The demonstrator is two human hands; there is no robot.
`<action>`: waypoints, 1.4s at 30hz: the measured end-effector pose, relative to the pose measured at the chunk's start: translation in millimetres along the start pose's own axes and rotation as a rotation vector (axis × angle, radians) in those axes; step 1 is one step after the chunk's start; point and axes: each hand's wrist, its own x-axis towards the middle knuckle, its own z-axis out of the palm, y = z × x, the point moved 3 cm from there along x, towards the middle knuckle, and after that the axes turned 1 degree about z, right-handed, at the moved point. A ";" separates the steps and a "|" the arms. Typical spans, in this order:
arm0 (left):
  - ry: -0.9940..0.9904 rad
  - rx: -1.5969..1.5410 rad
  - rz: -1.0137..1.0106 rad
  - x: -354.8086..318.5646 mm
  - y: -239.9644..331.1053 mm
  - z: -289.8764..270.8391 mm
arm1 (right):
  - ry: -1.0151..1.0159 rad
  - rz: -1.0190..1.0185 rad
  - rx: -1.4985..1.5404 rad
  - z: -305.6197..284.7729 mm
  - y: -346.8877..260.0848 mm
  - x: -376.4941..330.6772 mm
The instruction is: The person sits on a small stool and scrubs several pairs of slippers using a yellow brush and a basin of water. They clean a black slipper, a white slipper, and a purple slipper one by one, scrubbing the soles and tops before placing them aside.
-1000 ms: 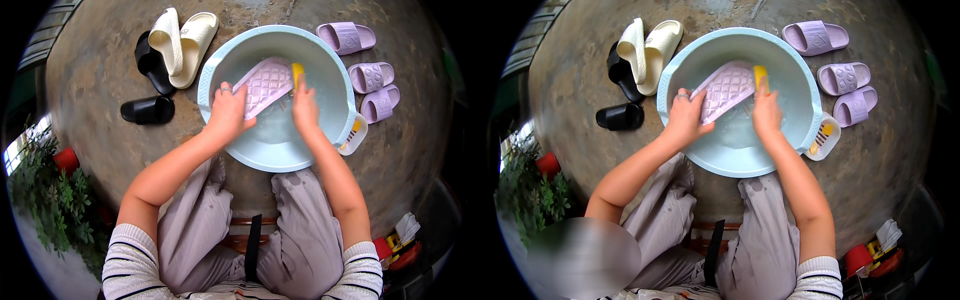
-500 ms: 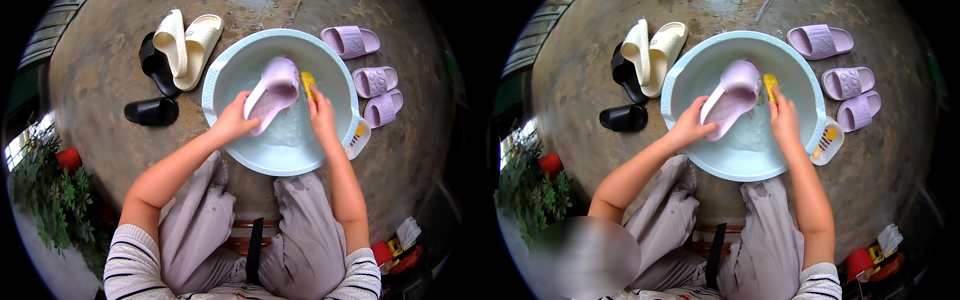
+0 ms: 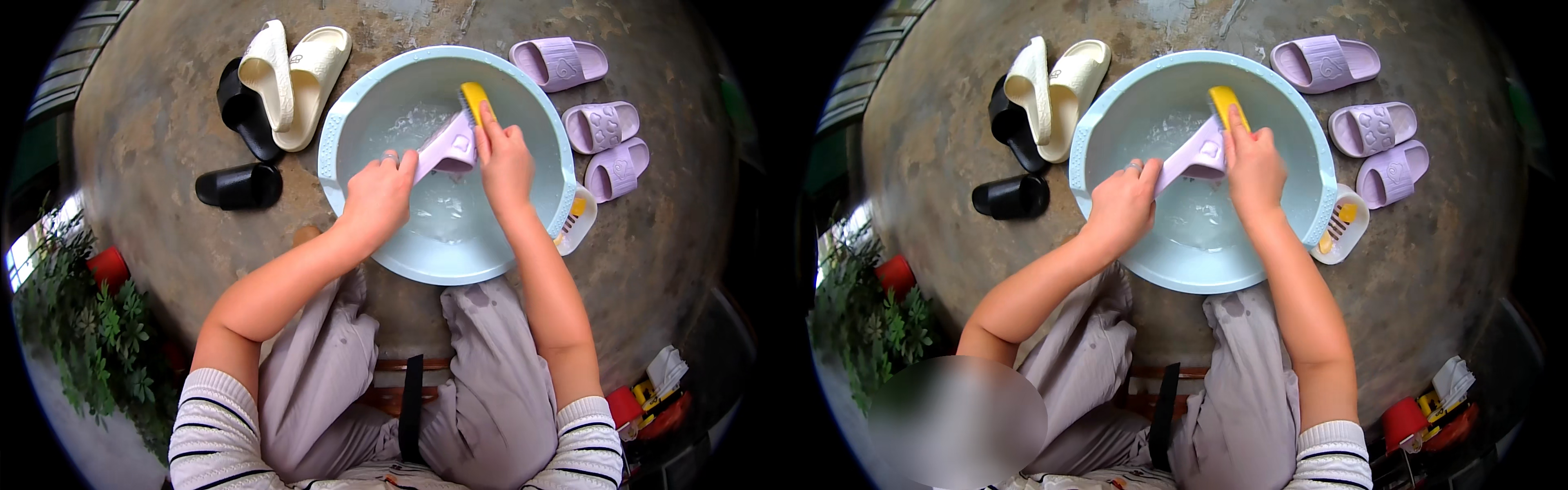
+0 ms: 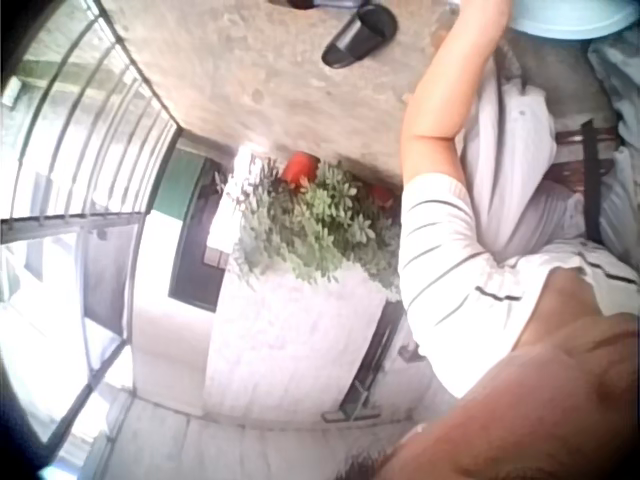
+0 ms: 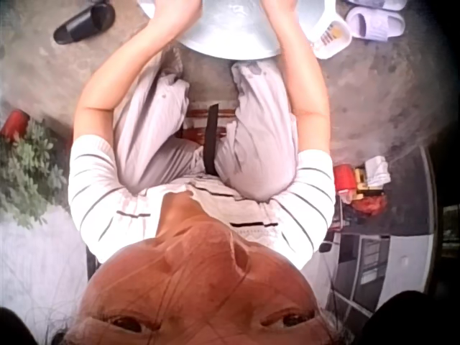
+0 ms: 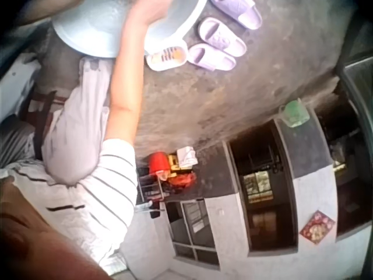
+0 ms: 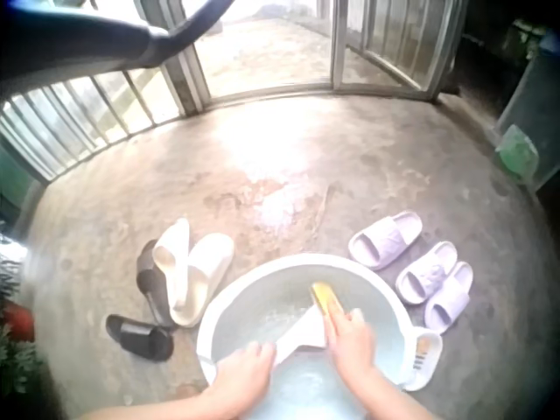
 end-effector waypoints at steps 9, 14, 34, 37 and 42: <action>-0.334 -0.320 -0.246 6.6 -32.4 -24.3 | -0.188 0.040 -0.157 6.2 33.2 -5.8; -0.071 0.048 -0.144 15.9 -21.4 -19.4 | -0.349 0.086 -0.120 25.8 30.0 -37.6; -0.042 0.046 -0.130 49.9 -15.5 66.9 | -0.505 0.152 -0.183 22.3 53.1 -45.8; -0.149 0.061 -0.105 46.0 -0.1 32.8 | -0.246 0.192 0.058 -18.2 35.7 -49.3; -0.243 0.179 -0.069 42.8 -0.8 50.9 | -0.317 0.071 -0.010 21.3 36.6 -47.6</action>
